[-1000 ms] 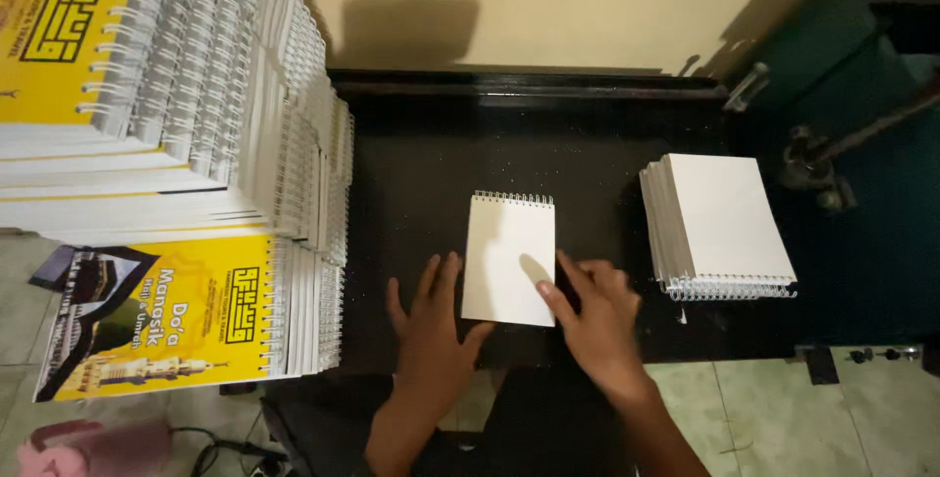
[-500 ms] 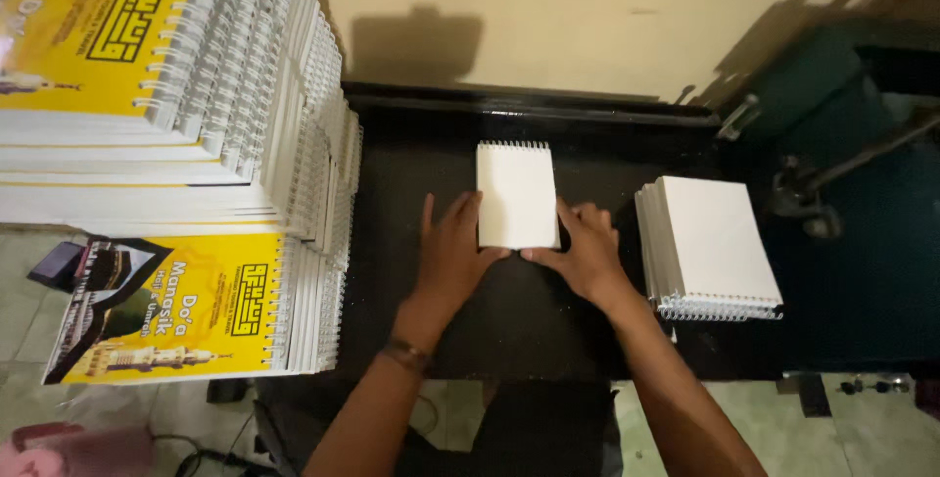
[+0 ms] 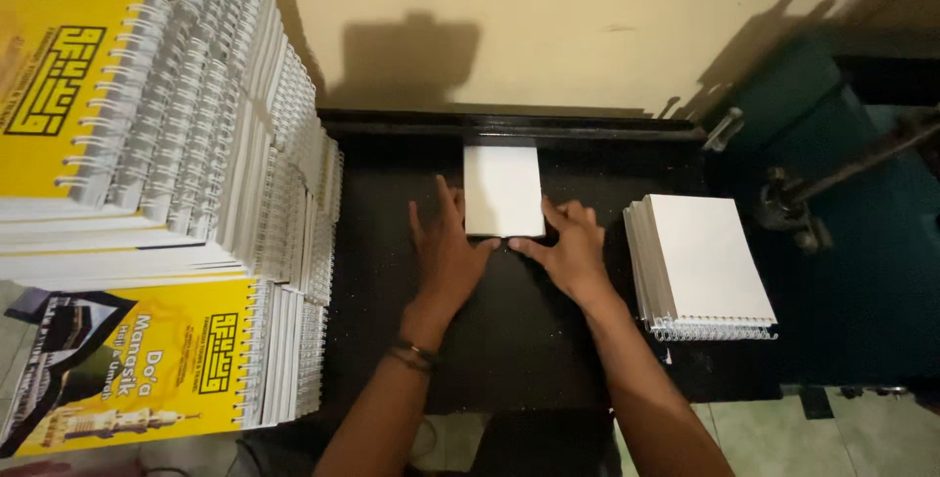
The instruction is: The person repeatedly picks up a spiral-bound notebook from a stack on the right, flips it over to reveal a yellow cover, and places it onto a growing stack on the left. This process is repeated continuously throughout the video.
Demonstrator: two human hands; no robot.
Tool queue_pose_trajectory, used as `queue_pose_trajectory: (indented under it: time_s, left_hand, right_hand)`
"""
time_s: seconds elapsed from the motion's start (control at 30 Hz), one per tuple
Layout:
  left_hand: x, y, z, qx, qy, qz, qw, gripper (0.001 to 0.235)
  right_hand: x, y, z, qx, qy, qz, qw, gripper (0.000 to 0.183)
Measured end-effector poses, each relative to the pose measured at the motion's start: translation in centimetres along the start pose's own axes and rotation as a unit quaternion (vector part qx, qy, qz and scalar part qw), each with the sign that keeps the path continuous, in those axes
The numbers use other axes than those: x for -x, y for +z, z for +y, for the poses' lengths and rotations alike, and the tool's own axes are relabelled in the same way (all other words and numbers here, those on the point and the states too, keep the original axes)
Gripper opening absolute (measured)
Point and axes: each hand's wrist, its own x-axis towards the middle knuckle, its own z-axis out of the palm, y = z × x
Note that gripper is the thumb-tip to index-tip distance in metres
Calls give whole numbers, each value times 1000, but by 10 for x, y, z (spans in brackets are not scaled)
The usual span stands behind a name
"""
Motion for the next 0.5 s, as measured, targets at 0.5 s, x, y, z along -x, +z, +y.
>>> queue_pose_trajectory:
  time_s: [0.5]
  left_hand:
    - [-14, 2, -15, -9, -21, -4, 1000, 91]
  right_hand:
    - [-8, 2, 0, -7, 4, 2, 1000, 79]
